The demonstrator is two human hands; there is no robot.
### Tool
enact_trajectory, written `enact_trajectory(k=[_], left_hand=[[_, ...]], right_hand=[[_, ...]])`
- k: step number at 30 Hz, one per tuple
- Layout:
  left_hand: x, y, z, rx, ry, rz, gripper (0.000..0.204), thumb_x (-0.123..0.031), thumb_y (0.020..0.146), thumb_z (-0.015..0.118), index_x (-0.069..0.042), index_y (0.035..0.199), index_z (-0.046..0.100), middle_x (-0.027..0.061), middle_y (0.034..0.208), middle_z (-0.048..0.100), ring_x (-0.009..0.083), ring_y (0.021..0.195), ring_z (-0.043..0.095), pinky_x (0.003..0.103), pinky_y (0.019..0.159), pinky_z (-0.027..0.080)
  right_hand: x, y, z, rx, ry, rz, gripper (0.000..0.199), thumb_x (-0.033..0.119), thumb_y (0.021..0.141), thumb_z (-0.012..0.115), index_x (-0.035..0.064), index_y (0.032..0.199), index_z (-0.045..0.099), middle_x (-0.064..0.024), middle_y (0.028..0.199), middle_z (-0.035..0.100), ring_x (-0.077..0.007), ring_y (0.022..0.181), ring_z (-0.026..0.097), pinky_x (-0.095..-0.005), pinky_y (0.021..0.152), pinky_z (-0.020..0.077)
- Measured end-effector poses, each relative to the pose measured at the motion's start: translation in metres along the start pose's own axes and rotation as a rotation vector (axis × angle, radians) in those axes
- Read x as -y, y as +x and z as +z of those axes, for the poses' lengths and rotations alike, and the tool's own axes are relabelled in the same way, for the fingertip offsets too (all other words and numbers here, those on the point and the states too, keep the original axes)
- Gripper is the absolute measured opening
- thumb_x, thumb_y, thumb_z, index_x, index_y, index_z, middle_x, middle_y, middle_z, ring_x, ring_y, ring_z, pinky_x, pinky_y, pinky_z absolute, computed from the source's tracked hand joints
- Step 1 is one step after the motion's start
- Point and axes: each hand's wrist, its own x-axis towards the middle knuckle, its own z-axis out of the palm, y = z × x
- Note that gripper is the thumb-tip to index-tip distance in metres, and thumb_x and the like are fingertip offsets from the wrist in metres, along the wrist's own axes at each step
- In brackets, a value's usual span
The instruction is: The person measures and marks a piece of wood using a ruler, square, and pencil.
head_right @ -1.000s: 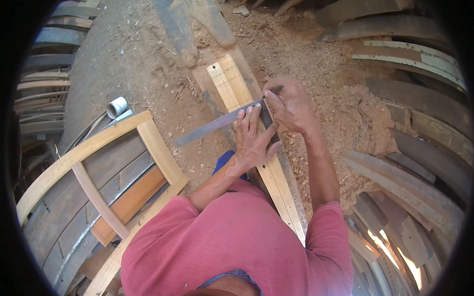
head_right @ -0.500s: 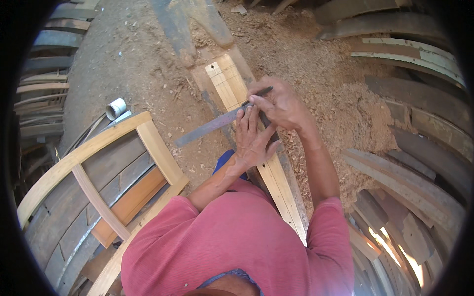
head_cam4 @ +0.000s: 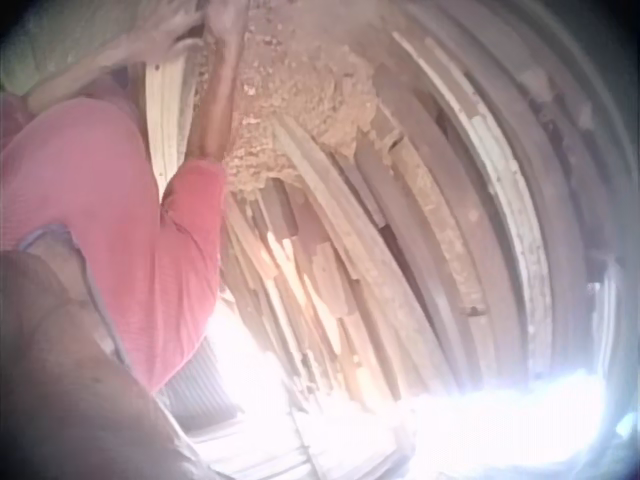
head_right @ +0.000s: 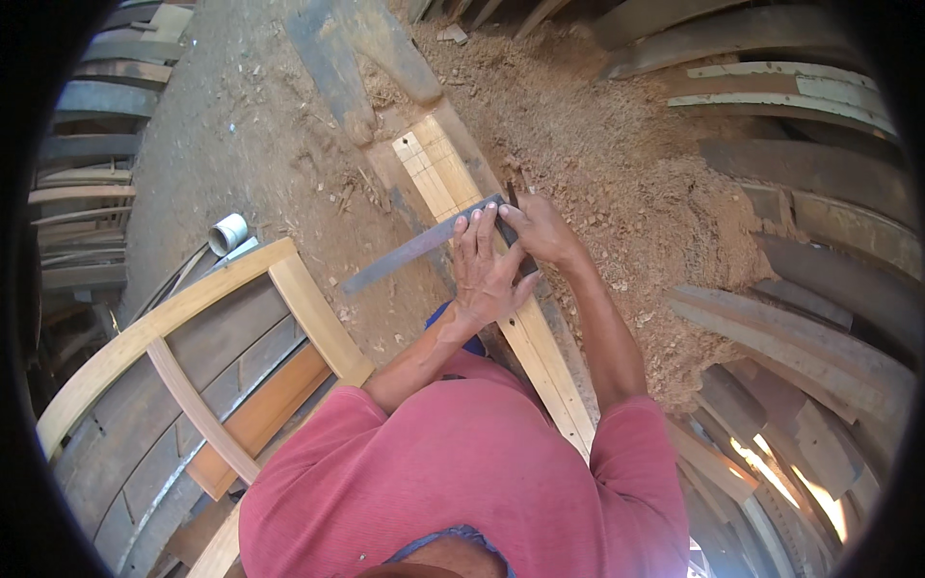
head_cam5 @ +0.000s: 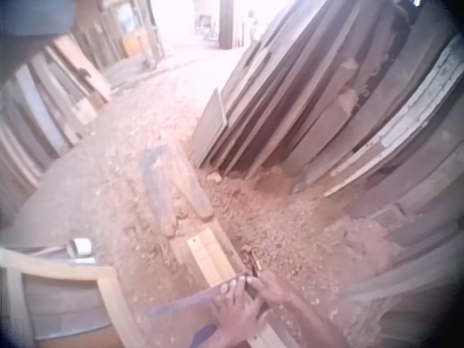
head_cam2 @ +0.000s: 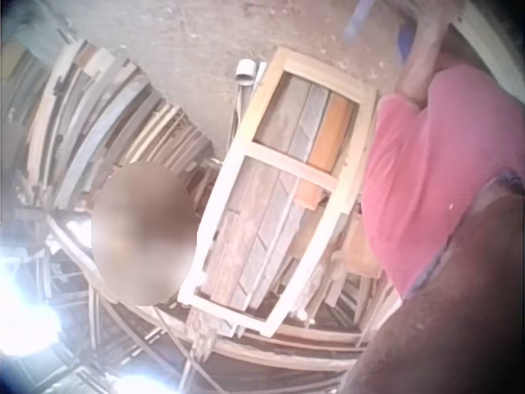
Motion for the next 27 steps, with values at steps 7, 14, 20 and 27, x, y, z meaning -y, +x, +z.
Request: enact_trajectory(k=[7,14,20,27], left_hand=[[0.005,-0.003,0.006,-0.032,0.048,0.100,0.075,-0.060,0.081,0.081,-0.020,0.142,0.066,0.0327,0.171,0.018,0.0505,0.158,0.016,0.067,0.128,0.007],[0.020,-0.003,-0.007,0.239,0.052,0.379,0.037,-0.047,0.091,0.076,-0.014,0.108,0.077,0.0286,0.161,0.039,0.0496,0.155,0.024,0.065,0.128,0.009],[0.003,0.011,-0.008,0.695,0.115,0.663,0.042,-0.044,0.086,0.079,-0.015,0.116,0.076,0.0183,0.128,0.063,0.0396,0.131,0.052,0.056,0.120,0.030],[-0.050,-0.037,0.011,0.830,0.102,1.072,0.090,-0.050,0.069,0.091,-0.026,0.151,0.061,0.0154,0.128,0.060,0.0357,0.124,0.055,0.055,0.107,0.041]], right_hand=[[-0.053,-0.037,-0.021,-0.496,0.373,0.103,0.033,0.027,0.110,0.057,0.0046,0.091,0.070,0.0035,0.077,0.061,-0.0103,0.070,0.055,-0.0327,0.063,0.0454],[-0.127,-0.184,-0.045,-1.102,0.929,0.048,0.019,0.029,0.110,0.064,0.0105,0.107,0.067,0.0035,0.090,0.063,-0.0105,0.081,0.060,-0.0291,0.073,0.0492],[-0.120,-0.299,0.028,-1.362,1.149,0.063,0.016,0.023,0.109,0.064,0.0073,0.113,0.066,0.0001,0.097,0.066,-0.0145,0.088,0.064,-0.0340,0.080,0.0535],[-0.113,-0.413,0.121,-1.644,1.237,-0.054,0.013,0.019,0.107,0.066,0.0062,0.108,0.069,-0.0005,0.089,0.067,-0.0124,0.075,0.062,-0.0315,0.067,0.0525]])
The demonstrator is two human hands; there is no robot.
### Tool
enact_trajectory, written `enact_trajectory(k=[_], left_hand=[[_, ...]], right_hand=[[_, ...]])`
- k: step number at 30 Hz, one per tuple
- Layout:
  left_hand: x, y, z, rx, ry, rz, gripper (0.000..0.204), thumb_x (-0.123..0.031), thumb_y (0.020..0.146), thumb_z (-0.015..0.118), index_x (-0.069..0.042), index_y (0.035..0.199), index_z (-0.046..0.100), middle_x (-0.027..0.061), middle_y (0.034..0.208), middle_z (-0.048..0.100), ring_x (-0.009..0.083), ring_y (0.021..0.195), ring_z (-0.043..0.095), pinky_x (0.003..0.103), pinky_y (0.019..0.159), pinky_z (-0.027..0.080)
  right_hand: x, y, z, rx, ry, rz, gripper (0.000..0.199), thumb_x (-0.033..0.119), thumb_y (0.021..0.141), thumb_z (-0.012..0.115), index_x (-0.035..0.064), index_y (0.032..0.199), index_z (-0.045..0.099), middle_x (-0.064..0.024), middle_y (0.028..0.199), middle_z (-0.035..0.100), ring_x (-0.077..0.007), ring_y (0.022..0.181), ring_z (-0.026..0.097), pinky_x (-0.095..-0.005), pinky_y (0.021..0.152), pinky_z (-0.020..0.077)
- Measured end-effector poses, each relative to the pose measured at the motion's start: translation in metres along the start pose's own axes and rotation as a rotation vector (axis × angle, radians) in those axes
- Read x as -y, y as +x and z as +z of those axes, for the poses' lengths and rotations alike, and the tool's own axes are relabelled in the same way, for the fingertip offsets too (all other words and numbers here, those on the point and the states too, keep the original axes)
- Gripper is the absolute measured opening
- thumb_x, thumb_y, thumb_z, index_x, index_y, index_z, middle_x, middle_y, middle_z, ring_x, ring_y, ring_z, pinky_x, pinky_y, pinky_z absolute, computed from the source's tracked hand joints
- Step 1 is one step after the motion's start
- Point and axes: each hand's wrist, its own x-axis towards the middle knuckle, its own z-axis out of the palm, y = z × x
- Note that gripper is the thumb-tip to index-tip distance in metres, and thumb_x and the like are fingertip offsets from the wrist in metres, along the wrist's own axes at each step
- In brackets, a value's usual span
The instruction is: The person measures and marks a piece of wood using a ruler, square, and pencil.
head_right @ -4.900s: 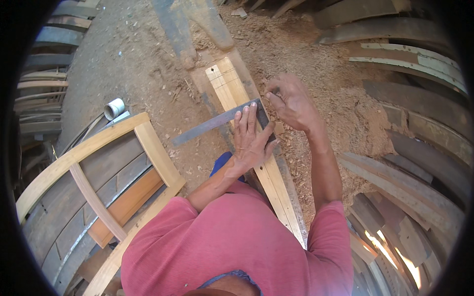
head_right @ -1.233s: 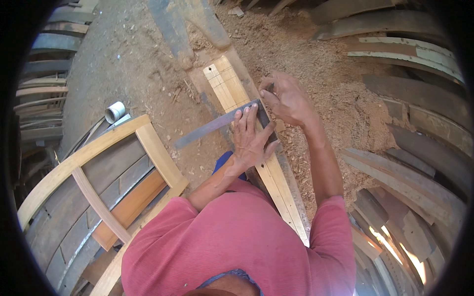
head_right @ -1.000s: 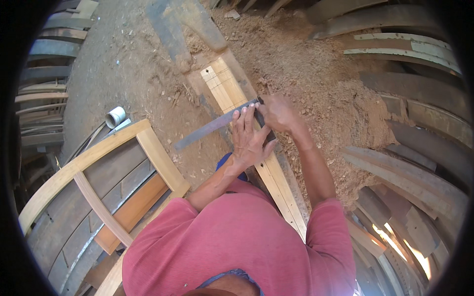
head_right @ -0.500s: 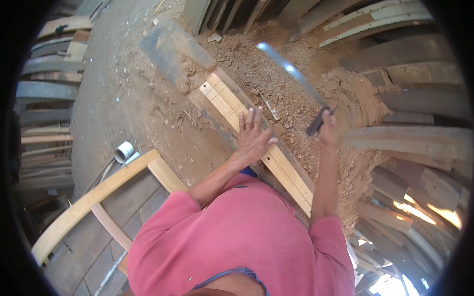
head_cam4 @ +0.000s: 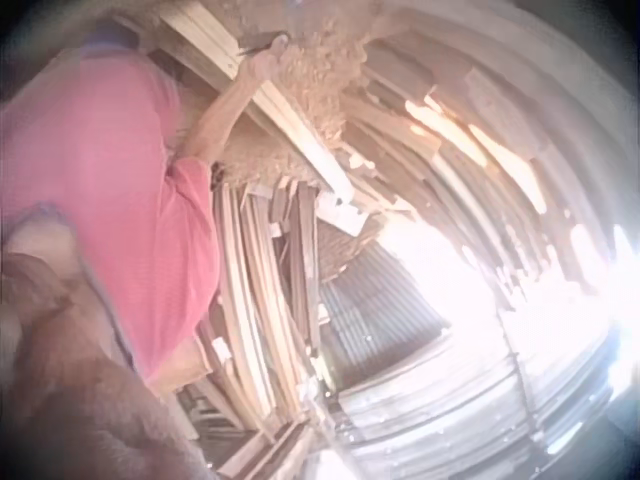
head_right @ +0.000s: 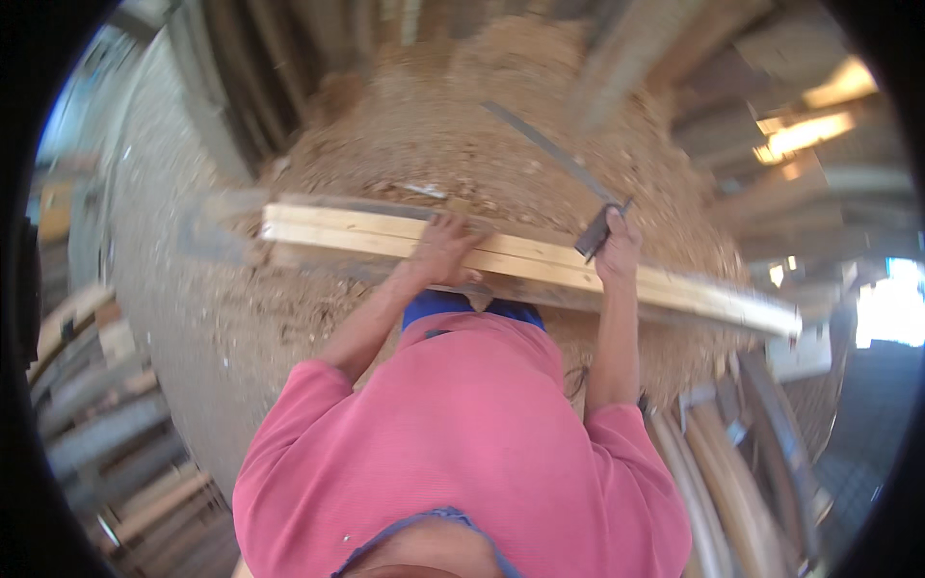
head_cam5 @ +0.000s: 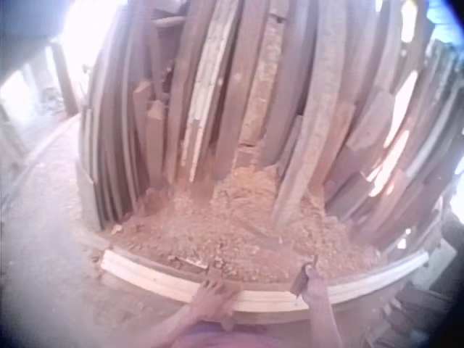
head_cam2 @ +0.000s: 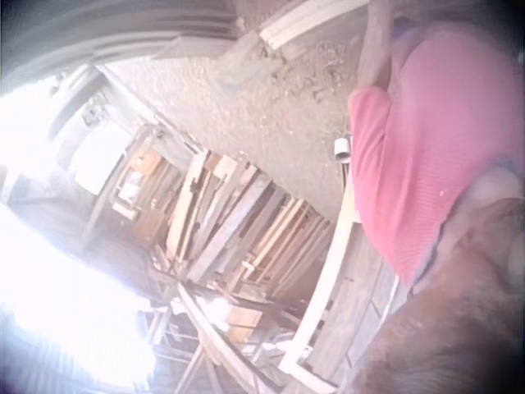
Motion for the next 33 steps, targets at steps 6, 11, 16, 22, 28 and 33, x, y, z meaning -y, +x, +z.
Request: enact_trajectory(k=[6,11,16,22,28,33], left_hand=[[-0.020,0.013,0.027,-0.055,0.135,-0.089,0.100,-0.047,0.065,0.094,-0.019,0.152,0.053,0.0115,0.130,0.060,0.0346,0.129,0.054,0.056,0.109,0.041],[-0.028,0.017,0.028,-0.008,0.244,-0.157,0.083,-0.046,0.068,0.090,-0.011,0.136,0.058,0.0168,0.133,0.059,0.0399,0.129,0.053,0.058,0.112,0.041],[-0.045,0.031,0.022,0.139,0.336,-0.246,0.086,-0.046,0.071,0.089,-0.006,0.139,0.054,0.0227,0.139,0.058,0.0435,0.131,0.053,0.058,0.113,0.041],[-0.091,0.082,0.047,0.252,0.519,-0.059,0.098,-0.046,0.074,0.085,-0.012,0.155,0.043,0.0230,0.144,0.054,0.0419,0.135,0.051,0.059,0.114,0.040],[-0.215,0.180,0.113,0.352,0.401,0.222,0.104,-0.044,0.077,0.083,-0.034,0.167,0.032,0.0228,0.141,0.053,0.0420,0.132,0.053,0.059,0.110,0.043],[-0.320,0.264,0.159,0.346,0.342,0.441,0.102,-0.042,0.079,0.082,-0.037,0.168,0.031,0.0256,0.136,0.054,0.0442,0.128,0.054,0.060,0.107,0.045]], right_hand=[[0.044,-0.081,-0.141,-0.228,0.071,-0.201,0.012,0.019,0.106,0.067,0.0082,0.102,0.069,0.0037,0.078,0.063,-0.0065,0.058,0.051,-0.0257,0.053,0.0422],[0.071,-0.154,-0.255,-0.395,0.211,-0.310,0.012,0.019,0.108,0.064,0.0103,0.100,0.067,0.0051,0.078,0.062,-0.0063,0.056,0.048,-0.0262,0.052,0.0395],[0.082,-0.210,-0.331,-0.472,0.293,-0.409,0.012,0.019,0.108,0.063,0.0110,0.100,0.067,0.0055,0.075,0.059,-0.0059,0.056,0.048,-0.0256,0.052,0.0393],[0.071,-0.250,-0.375,-0.647,0.411,-0.607,0.017,0.021,0.108,0.064,0.0112,0.095,0.065,0.0045,0.074,0.059,-0.0059,0.056,0.049,-0.0248,0.050,0.0397],[0.054,-0.271,-0.406,-0.810,0.532,-0.635,0.017,0.022,0.106,0.066,0.0121,0.093,0.064,0.0040,0.075,0.061,-0.0060,0.056,0.049,-0.0245,0.050,0.0405],[0.072,-0.300,-0.444,-0.989,0.486,-0.666,0.015,0.021,0.105,0.067,0.0126,0.094,0.063,0.0041,0.074,0.059,-0.0061,0.056,0.049,-0.0247,0.050,0.0419]])
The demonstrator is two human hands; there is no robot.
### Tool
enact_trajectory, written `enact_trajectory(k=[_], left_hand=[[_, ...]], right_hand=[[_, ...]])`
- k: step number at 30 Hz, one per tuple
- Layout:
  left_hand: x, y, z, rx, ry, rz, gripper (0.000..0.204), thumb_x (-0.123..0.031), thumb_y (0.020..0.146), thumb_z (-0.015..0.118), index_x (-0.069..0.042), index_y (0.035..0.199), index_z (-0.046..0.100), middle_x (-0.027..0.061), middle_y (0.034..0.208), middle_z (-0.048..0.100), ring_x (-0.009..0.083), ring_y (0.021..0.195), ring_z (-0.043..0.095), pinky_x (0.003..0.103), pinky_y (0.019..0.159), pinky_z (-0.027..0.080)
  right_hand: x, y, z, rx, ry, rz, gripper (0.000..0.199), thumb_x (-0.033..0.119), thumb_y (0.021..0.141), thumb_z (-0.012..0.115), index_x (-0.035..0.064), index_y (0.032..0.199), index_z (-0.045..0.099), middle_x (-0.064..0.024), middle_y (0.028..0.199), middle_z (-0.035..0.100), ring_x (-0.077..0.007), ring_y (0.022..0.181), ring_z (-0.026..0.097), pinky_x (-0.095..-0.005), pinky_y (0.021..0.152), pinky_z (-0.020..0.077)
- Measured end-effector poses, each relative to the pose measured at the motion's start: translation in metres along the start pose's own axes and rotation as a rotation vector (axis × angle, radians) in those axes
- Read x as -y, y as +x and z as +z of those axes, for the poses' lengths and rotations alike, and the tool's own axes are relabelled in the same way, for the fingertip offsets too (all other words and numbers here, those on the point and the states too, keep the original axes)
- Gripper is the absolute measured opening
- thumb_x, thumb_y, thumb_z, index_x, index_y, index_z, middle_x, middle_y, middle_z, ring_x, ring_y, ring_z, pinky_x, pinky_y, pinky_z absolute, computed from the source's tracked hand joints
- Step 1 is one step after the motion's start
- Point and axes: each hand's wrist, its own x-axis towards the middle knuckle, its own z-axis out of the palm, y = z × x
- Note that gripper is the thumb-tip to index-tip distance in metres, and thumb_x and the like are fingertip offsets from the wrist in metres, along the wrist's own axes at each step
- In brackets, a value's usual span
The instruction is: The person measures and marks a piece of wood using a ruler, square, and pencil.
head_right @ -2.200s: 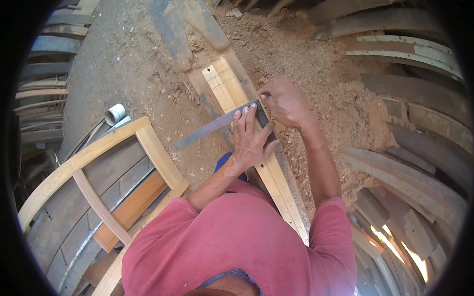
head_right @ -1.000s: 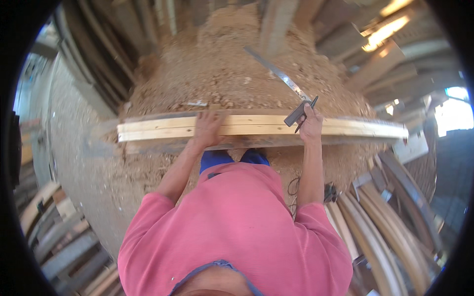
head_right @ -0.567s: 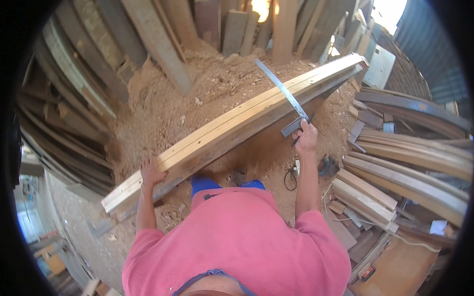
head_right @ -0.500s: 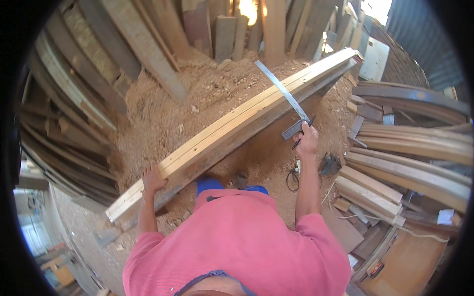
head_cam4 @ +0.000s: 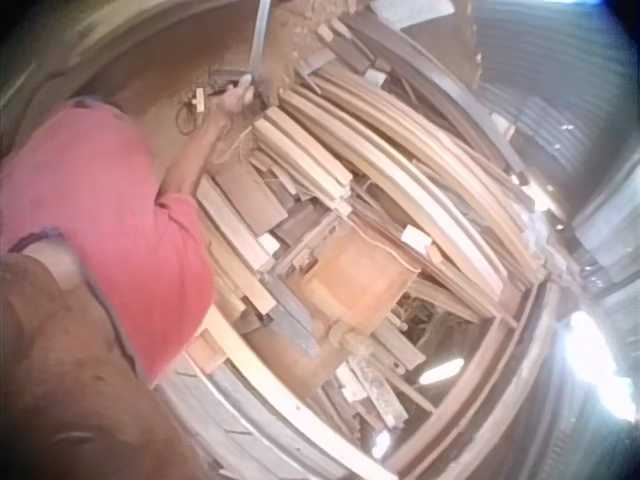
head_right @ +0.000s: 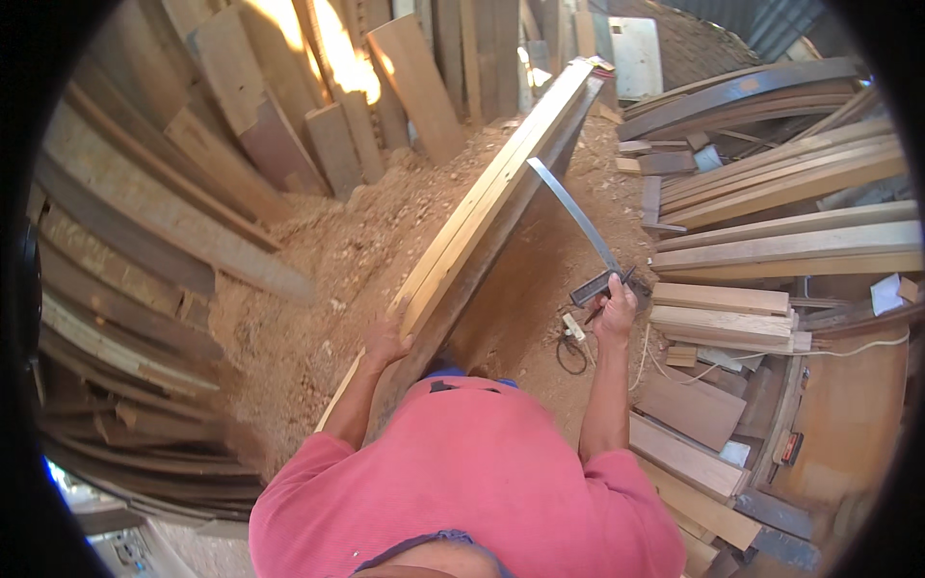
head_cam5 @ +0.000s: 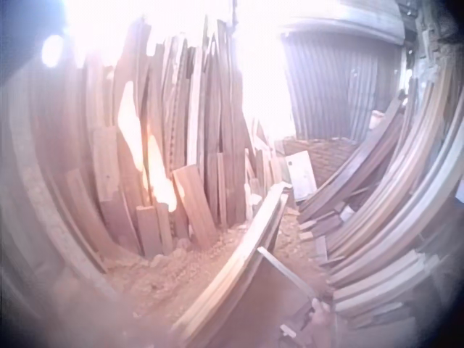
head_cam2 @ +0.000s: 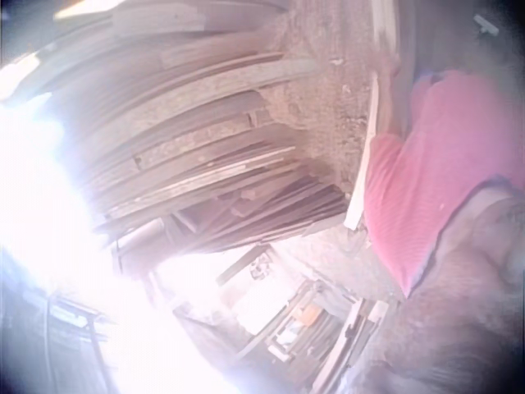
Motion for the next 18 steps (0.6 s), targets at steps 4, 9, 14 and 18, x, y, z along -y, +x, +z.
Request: enact_trajectory(k=[4,9,14,18], left_hand=[[-0.034,0.066,-0.008,-0.042,-0.128,0.095,0.099,-0.037,0.080,0.084,-0.034,0.167,0.035,0.0276,0.138,0.051,0.0463,0.127,0.054,0.060,0.105,0.046],[-0.063,0.113,-0.006,-0.107,-0.140,0.133,0.097,-0.031,0.079,0.085,-0.030,0.165,0.041,0.0277,0.143,0.047,0.0484,0.126,0.052,0.057,0.104,0.049],[-0.061,0.116,0.007,-0.214,-0.102,0.184,0.097,-0.029,0.079,0.083,-0.030,0.165,0.039,0.0304,0.141,0.048,0.0495,0.124,0.053,0.058,0.101,0.049],[-0.062,0.118,0.009,-0.197,-0.156,0.186,0.097,-0.028,0.077,0.084,-0.024,0.164,0.042,0.0280,0.148,0.047,0.0477,0.129,0.051,0.056,0.107,0.047]], right_hand=[[0.017,0.007,-0.012,-0.095,-0.013,-0.053,0.016,0.022,0.107,0.064,0.0128,0.094,0.062,0.0046,0.071,0.055,-0.0062,0.056,0.047,-0.0253,0.050,0.0399],[0.015,0.014,-0.028,-0.157,-0.032,-0.045,0.022,0.028,0.108,0.064,0.0139,0.090,0.061,0.0059,0.066,0.051,-0.0066,0.054,0.046,-0.0260,0.050,0.0382],[0.009,0.060,-0.053,-0.213,-0.065,0.022,0.020,0.025,0.108,0.064,0.0129,0.093,0.061,0.0054,0.070,0.053,-0.0065,0.056,0.047,-0.0260,0.051,0.0381],[0.009,0.147,-0.060,-0.133,-0.067,0.095,0.022,0.028,0.109,0.062,0.0136,0.092,0.060,0.0052,0.072,0.054,-0.0065,0.057,0.048,-0.0248,0.052,0.0398]])
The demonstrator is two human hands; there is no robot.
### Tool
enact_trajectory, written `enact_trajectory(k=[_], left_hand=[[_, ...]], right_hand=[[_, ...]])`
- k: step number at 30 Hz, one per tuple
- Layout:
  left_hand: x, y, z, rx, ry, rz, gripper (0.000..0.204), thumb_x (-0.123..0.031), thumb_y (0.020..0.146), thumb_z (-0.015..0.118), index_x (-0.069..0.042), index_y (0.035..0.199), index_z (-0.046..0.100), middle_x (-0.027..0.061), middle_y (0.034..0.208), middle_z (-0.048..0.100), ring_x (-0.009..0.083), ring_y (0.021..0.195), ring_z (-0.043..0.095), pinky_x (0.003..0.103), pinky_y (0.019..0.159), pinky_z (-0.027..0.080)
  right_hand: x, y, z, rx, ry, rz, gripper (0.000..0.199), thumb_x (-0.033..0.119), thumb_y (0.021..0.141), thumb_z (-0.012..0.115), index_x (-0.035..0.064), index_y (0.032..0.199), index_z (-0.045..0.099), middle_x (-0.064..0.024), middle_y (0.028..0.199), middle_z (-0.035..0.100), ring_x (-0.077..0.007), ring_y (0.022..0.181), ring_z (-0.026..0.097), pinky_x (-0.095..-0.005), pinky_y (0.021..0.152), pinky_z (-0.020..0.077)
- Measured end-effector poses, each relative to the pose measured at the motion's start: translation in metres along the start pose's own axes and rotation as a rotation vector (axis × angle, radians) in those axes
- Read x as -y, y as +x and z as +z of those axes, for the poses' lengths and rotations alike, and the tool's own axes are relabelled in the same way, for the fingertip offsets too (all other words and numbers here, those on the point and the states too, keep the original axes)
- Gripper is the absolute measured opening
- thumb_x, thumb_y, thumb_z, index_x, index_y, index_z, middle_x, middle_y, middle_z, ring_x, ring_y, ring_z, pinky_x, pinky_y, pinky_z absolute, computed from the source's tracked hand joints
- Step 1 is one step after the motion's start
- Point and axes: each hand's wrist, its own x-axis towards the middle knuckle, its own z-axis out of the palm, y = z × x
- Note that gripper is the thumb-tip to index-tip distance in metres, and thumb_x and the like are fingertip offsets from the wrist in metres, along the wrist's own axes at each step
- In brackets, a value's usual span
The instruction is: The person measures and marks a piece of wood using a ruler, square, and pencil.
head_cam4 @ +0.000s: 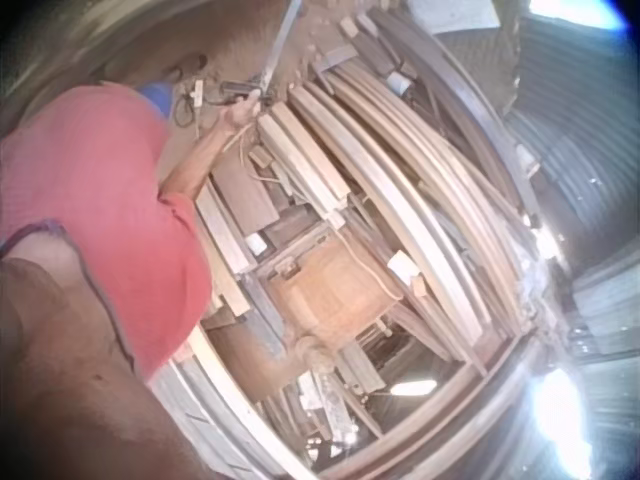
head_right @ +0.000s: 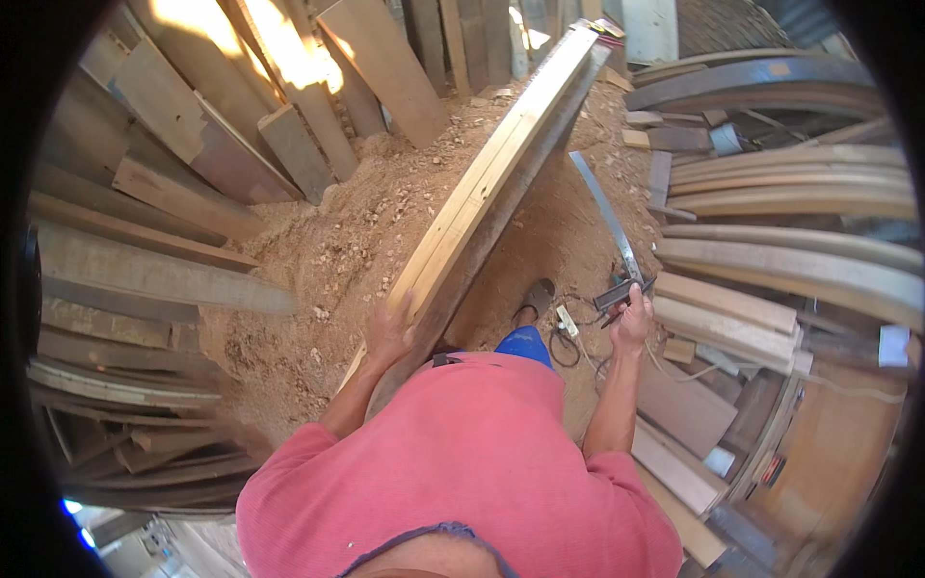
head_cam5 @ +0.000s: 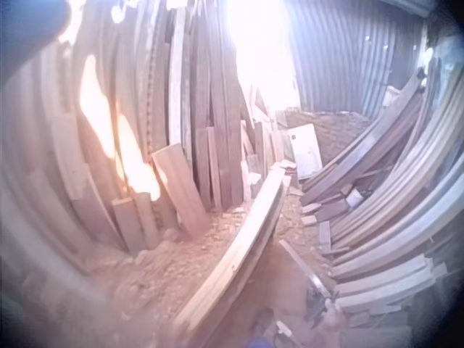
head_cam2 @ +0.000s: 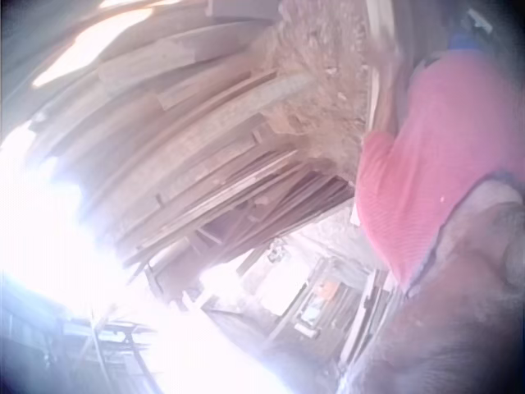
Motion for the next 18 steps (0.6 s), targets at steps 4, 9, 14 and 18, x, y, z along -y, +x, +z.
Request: enact_trajectory(k=[4,9,14,18], left_hand=[[-0.021,0.017,0.001,0.053,-0.023,-0.328,0.100,-0.037,0.075,0.087,-0.010,0.160,0.041,0.0263,0.145,0.053,0.0452,0.132,0.050,0.059,0.112,0.042],[-0.062,0.072,0.017,0.030,0.068,-0.711,0.098,-0.044,0.072,0.089,-0.004,0.151,0.047,0.0236,0.143,0.055,0.0413,0.134,0.050,0.058,0.114,0.038],[-0.079,0.094,0.022,0.021,0.138,-0.789,0.093,-0.045,0.070,0.091,-0.004,0.144,0.051,0.0198,0.144,0.055,0.0385,0.136,0.048,0.056,0.114,0.036],[-0.080,0.093,0.021,0.024,0.080,-0.821,0.090,-0.046,0.070,0.091,-0.006,0.142,0.052,0.0169,0.144,0.056,0.0366,0.136,0.048,0.056,0.115,0.035]], right_hand=[[0.021,0.100,0.038,0.107,-0.142,-0.010,0.028,0.031,0.111,0.059,0.0128,0.090,0.058,0.0043,0.072,0.055,-0.0057,0.058,0.047,-0.0227,0.052,0.0405],[0.067,0.201,0.131,0.368,-0.424,-0.100,0.028,0.030,0.112,0.056,0.0114,0.093,0.061,0.0050,0.074,0.057,-0.0042,0.060,0.049,-0.0227,0.053,0.0387],[0.076,0.252,0.232,0.748,-0.645,-0.086,0.016,0.021,0.110,0.058,0.0104,0.099,0.064,0.0078,0.076,0.056,-0.0028,0.059,0.044,-0.0227,0.052,0.0337],[0.044,0.274,0.299,1.007,-0.810,-0.390,0.028,0.011,0.100,0.060,-0.0047,0.122,0.066,-0.0111,0.105,0.072,-0.0224,0.098,0.064,-0.0389,0.089,0.0513]])
